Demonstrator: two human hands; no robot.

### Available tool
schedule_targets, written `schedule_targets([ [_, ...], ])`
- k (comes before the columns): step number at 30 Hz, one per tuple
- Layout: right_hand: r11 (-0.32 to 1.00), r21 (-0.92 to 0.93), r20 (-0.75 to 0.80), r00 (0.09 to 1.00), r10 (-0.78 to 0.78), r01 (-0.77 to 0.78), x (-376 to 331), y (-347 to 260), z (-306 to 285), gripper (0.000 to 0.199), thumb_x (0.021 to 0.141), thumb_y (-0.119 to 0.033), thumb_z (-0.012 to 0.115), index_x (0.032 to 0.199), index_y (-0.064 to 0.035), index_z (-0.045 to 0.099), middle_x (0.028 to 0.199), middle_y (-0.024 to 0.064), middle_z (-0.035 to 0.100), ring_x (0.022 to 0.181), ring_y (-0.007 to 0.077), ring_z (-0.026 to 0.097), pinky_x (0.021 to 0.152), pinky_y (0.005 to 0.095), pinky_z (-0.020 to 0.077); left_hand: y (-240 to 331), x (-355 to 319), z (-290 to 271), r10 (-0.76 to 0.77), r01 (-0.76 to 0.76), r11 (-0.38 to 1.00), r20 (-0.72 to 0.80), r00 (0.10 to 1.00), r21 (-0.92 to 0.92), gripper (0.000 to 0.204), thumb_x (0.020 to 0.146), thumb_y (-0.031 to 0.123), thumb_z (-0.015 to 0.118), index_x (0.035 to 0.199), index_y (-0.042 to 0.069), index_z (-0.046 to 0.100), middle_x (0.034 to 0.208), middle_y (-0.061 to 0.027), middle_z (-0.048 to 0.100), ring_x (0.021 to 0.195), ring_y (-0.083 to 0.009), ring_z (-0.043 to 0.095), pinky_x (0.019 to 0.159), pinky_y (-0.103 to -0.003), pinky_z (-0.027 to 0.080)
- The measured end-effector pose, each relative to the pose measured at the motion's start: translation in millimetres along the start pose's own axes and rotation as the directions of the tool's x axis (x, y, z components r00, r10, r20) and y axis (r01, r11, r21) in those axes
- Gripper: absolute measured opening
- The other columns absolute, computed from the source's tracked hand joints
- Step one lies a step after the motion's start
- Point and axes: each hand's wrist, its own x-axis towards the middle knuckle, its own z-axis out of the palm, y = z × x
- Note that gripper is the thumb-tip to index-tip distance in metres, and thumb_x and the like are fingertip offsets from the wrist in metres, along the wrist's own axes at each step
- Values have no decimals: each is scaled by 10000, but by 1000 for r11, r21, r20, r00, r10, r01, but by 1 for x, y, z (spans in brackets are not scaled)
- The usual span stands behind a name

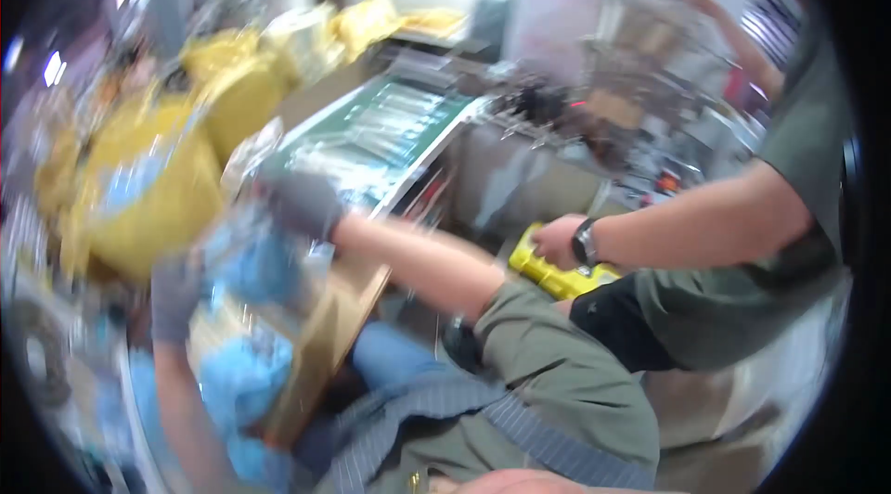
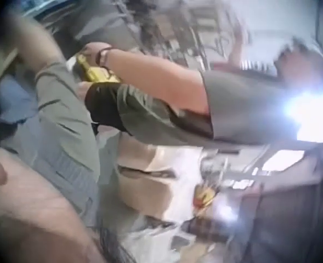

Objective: Bundling and packaging wooden chopsticks into plastic bags.

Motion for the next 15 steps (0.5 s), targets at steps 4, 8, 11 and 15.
schedule_targets([
  [4, 989, 137, 112, 991, -72, 56, 63, -35, -13, 154, 666, -190, 586, 687, -75, 686, 683, 194, 628, 659, 357, 625, 646, 437, 503, 22, 29, -68, -224, 217, 962, 29, 974, 168, 424, 874, 340, 545, 680, -32, 599, 520, -96, 540, 490, -146, 525, 529, -360, 430],
  [8, 912, 378, -125, 985, -117, 157, 63, -102, -12, 90, 792, -121, 600, 762, -42, 634, 668, 125, 636, 606, 253, 616, 546, 344, 478, 44, 2, -129, -144, 194, 964, -254, 956, 180, 284, 904, 265, 563, 837, -3, 629, 613, -94, 595, 540, -166, 550, 523, -306, 424],
  [11, 843, 404, -337, 915, -223, 354, 0, -107, 65, 37, 802, -122, 606, 832, -109, 623, 664, 111, 603, 634, 306, 624, 588, 362, 499, 32, -67, -112, 47, 110, 895, -337, 940, 431, 153, 901, 164, 562, 950, 52, 653, 764, -162, 619, 614, -311, 599, 595, -371, 472],
  [15, 904, 424, 577, 787, -218, -61, -111, -95, 159, 152, 808, -171, 590, 949, -117, 603, 849, 146, 638, 792, 343, 627, 709, 412, 497, -20, -183, -73, -475, 391, 671, -41, 879, 630, 322, 805, 194, 569, 1109, 113, 639, 934, -183, 643, 837, -360, 617, 731, -435, 490],
])
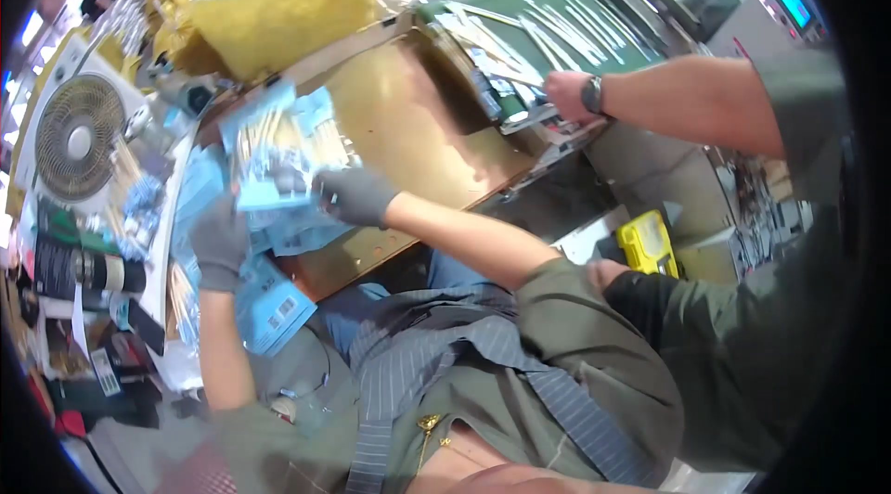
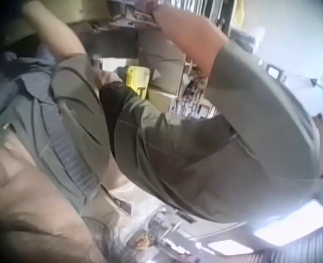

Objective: Bundling and packaging wooden chopsticks into plastic bags.

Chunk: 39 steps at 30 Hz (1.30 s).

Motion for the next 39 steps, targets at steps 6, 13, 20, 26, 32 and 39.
schedule_targets([
  [6, 970, 242, -78, 996, 43, -23, -40, 25, -15, 194, 852, -235, 594, 994, -108, 628, 856, 140, 643, 797, 310, 632, 706, 391, 490, 18, -31, 28, -222, 216, 975, 155, 963, 49, 349, 811, 238, 628, 1123, 81, 637, 661, -148, 609, 603, -293, 603, 579, -398, 455],
  [13, 962, 134, -145, 955, 258, -240, -61, 48, -73, 222, 849, -278, 615, 836, -58, 646, 697, 130, 628, 643, 301, 625, 591, 368, 480, 103, 23, 22, -40, 49, 788, 28, 999, -614, 296, 784, 156, 706, 1041, 30, 631, 702, -112, 632, 601, -200, 622, 580, -307, 483],
  [20, 948, 223, -147, 954, 261, -225, -115, 74, -62, 139, 831, -152, 635, 819, -13, 636, 712, 176, 620, 670, 299, 639, 611, 352, 487, 124, 49, 107, 150, -114, 862, 33, 988, -493, 428, 721, 204, 702, 1098, 29, 595, 1103, -196, 603, 1039, -361, 568, 897, -424, 453],
  [26, 967, 166, -271, 934, 235, -195, -53, 56, -63, 277, 822, -220, 658, 1021, -31, 624, 856, 151, 637, 810, 280, 638, 718, 351, 490, 101, 77, 69, -19, -85, 930, -277, 961, -358, 429, 792, 162, 682, 1163, -7, 549, 1147, -216, 574, 1092, -368, 536, 943, -399, 427],
  [32, 928, -265, -369, 917, 152, -261, -18, 118, -77, 342, 790, -216, 651, 1091, -70, 579, 1009, 161, 591, 923, 339, 583, 786, 405, 475, 163, 65, 141, 28, 50, 713, 100, 995, -700, 415, 818, 219, 662, 1140, -19, 553, 1109, -206, 586, 1055, -329, 570, 902, -357, 445],
  [39, 629, -443, -333, 768, 547, -639, -2, 153, -132, 383, 771, -325, 666, 1009, -41, 569, 1059, 188, 597, 938, 356, 609, 780, 425, 499, 203, 73, 223, -102, 218, 717, 210, 972, -662, 452, 833, 278, 637, 1138, -46, 557, 1104, -250, 587, 1063, -366, 560, 925, -389, 434],
])
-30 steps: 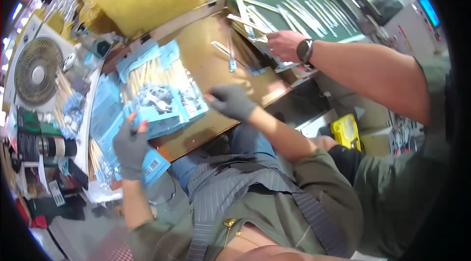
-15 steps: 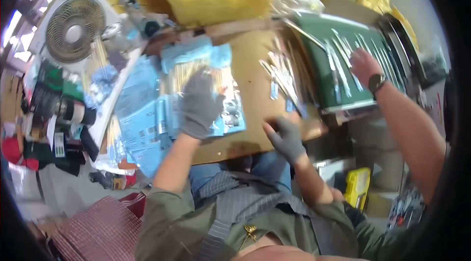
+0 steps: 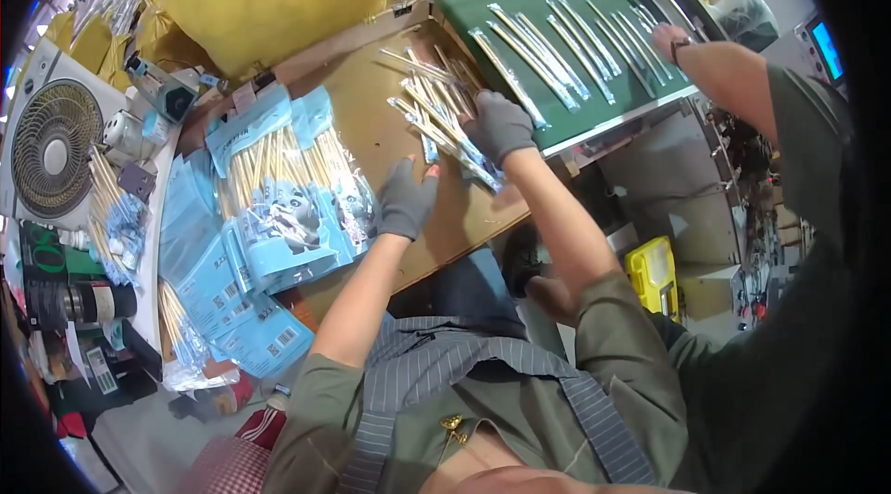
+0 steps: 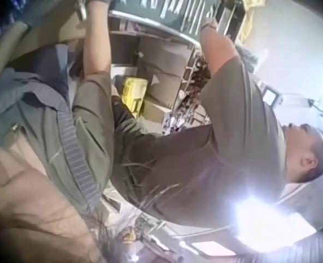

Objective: Bundling and packaging wooden chopsticks into plastic bags.

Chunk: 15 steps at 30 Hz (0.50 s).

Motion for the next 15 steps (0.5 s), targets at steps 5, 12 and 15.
schedule_targets([
  [5, 984, -77, 101, 981, 165, -158, 7, 19, 61, 298, 804, -247, 575, 1001, -24, 583, 999, 236, 642, 907, 385, 641, 794, 441, 511, 1, 8, 11, -49, 49, 998, -4, 999, 31, 468, 824, 287, 651, 1145, -43, 564, 1109, -251, 595, 1044, -365, 576, 922, -388, 443],
  [12, 990, 133, 99, 994, 34, -48, -13, 5, 44, 265, 799, -239, 555, 882, 4, 621, 836, 239, 653, 812, 407, 637, 725, 460, 501, -21, 14, 8, -59, 60, 979, 9, 998, -193, 480, 871, 378, 585, 1153, -9, 554, 1054, -227, 625, 943, -344, 625, 840, -395, 487],
  [15, 845, 529, -23, 997, -71, 73, -46, -1, 28, 276, 817, -264, 586, 836, 9, 617, 748, 177, 658, 697, 313, 653, 651, 404, 494, -17, 27, 3, -350, 416, 694, 229, 908, -588, 541, 908, 424, 528, 1180, -43, 523, 1072, -206, 628, 942, -304, 629, 816, -375, 503],
])
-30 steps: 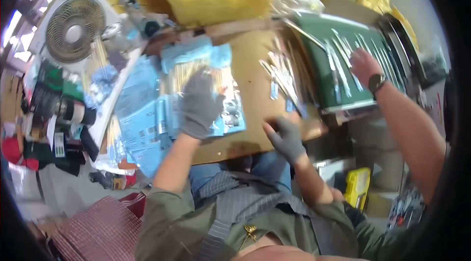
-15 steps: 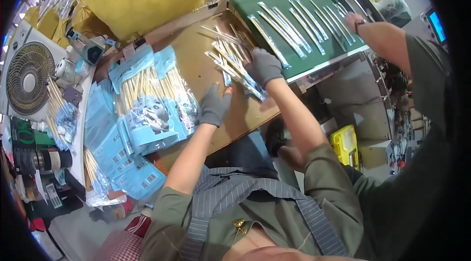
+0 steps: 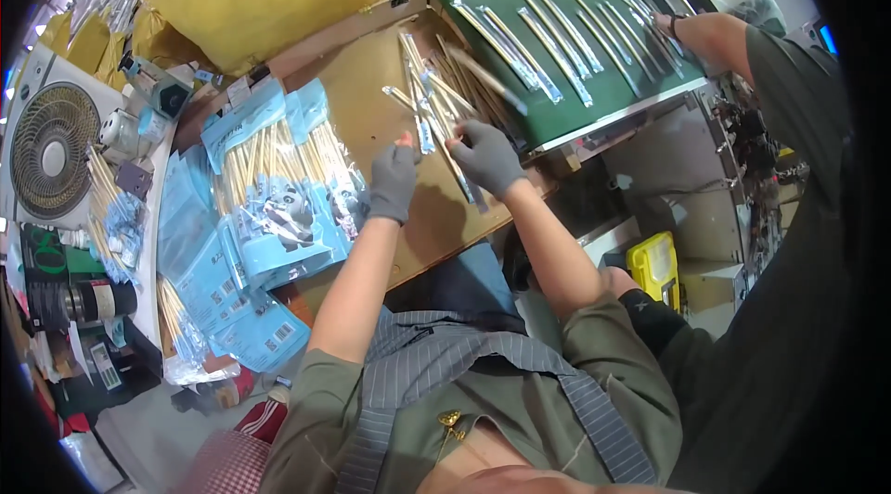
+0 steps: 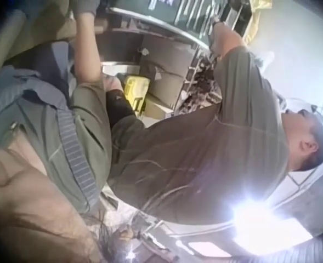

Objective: Bundling and packaging wooden chopsticks into plastic bags.

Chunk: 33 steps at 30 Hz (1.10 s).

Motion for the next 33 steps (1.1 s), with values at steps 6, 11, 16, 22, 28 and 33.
schedule_targets([
  [6, 786, 487, 534, 842, 77, -380, -88, -11, -15, 198, 876, -201, 601, 916, -8, 584, 710, -6, 560, 628, 56, 507, 570, 229, 415, 28, 15, 1, -286, 572, 610, 521, 804, -549, 684, 945, 566, 300, 1029, -77, 518, 926, -186, 643, 795, -296, 648, 748, -377, 546],
  [11, 713, 500, 583, 800, 141, -491, -132, -13, -32, 176, 883, -184, 594, 905, -9, 586, 712, -12, 559, 658, 49, 508, 589, 217, 414, -2, 46, -8, -93, 383, 686, 447, 890, -619, 239, 925, 170, 464, 1018, -27, 563, 890, -122, 617, 733, -205, 601, 636, -313, 523],
  [16, 950, 308, 193, 981, -11, -50, -97, -19, -40, 239, 841, -230, 623, 920, -7, 586, 705, 68, 580, 661, 146, 573, 616, 287, 451, 6, 53, -11, -166, 292, 717, 252, 954, -633, 184, 922, 169, 472, 907, 10, 563, 793, -107, 602, 687, -201, 601, 583, -307, 500],
  [22, 974, -198, -25, 993, -118, 111, -7, -39, -16, 334, 835, -263, 629, 1067, -24, 603, 819, 147, 655, 753, 289, 640, 686, 359, 486, 26, -13, -15, 420, -413, 875, 25, 907, 254, 284, 917, 203, 548, 1083, -23, 598, 958, -157, 665, 811, -201, 640, 742, -307, 500],
  [28, 975, 198, 309, 938, -158, 99, -60, -39, -1, 284, 857, -214, 632, 1033, 7, 595, 697, 79, 599, 648, 130, 583, 614, 276, 461, 98, -153, -132, 709, -511, 606, -122, 695, 609, 340, 834, 79, 615, 1157, -20, 569, 1040, -128, 630, 956, -207, 600, 871, -300, 459],
  [33, 949, 209, 363, 883, -299, 235, -104, -86, 46, 563, 816, -277, 687, 1270, -21, 474, 1021, 156, 591, 839, 224, 613, 704, 318, 492, 63, -198, -213, 650, -227, 434, -129, 749, 872, 690, 704, 200, 748, 1293, -4, 453, 1281, -215, 491, 1195, -375, 466, 984, -411, 400],
])
